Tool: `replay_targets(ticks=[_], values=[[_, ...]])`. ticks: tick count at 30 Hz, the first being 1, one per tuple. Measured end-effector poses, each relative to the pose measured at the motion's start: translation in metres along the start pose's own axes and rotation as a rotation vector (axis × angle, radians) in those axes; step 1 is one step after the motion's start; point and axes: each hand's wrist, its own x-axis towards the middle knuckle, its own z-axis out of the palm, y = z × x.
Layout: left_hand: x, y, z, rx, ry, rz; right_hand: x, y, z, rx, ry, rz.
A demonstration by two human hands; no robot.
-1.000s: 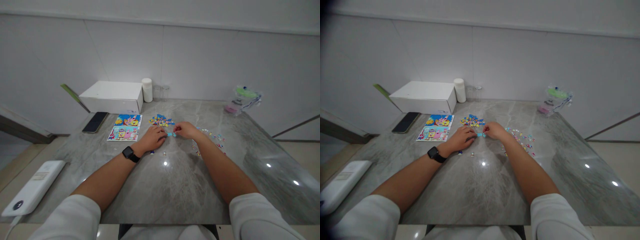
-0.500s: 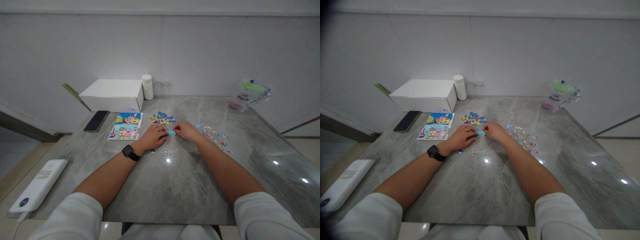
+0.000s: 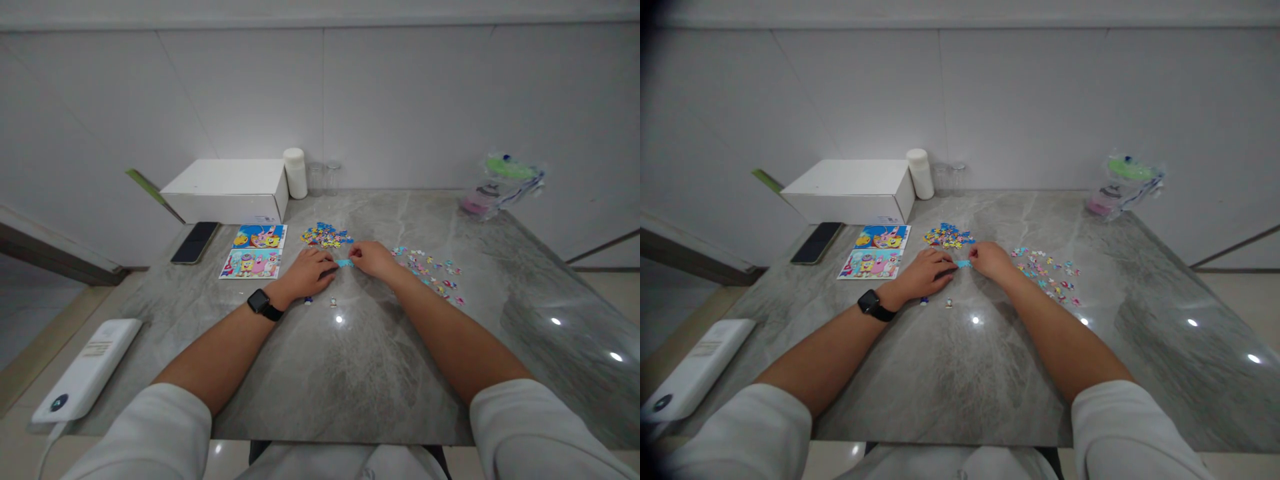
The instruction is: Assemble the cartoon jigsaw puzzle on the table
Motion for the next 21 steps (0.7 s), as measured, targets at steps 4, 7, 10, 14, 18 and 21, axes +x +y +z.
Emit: replay_targets(ticks=[4, 7, 10, 14, 18, 21], values=[[0.0, -0.001, 0.0, -0.006, -0.008, -0.003, 0.002, 0.008, -0.004, -0.008, -0.048, -0.09], [0.0, -0.001, 0.0, -0.001, -0.005, -0.001, 0.004, 0.013, -0.003, -0.032, -0.062, -0.132], [0.0, 0.0, -0.001, 0.0, -0.003, 0.004, 0.005, 0.014, -0.001, -0.041, -0.062, -0.133], [0.0, 0.001, -0.001, -0.001, -0.003, 0.003, 0.004, 0.013, -0.001, -0.06, -0.052, -0.134], [0.0, 0.001, -0.001, 0.004, 0.003, 0.006, 0.002, 0.011, -0.002, -0.066, -0.043, -0.123], [0.0, 0.0, -0.001, 0.01, -0.004, 0.002, 0.001, 0.009, -0.002, -0.062, -0.033, -0.111]])
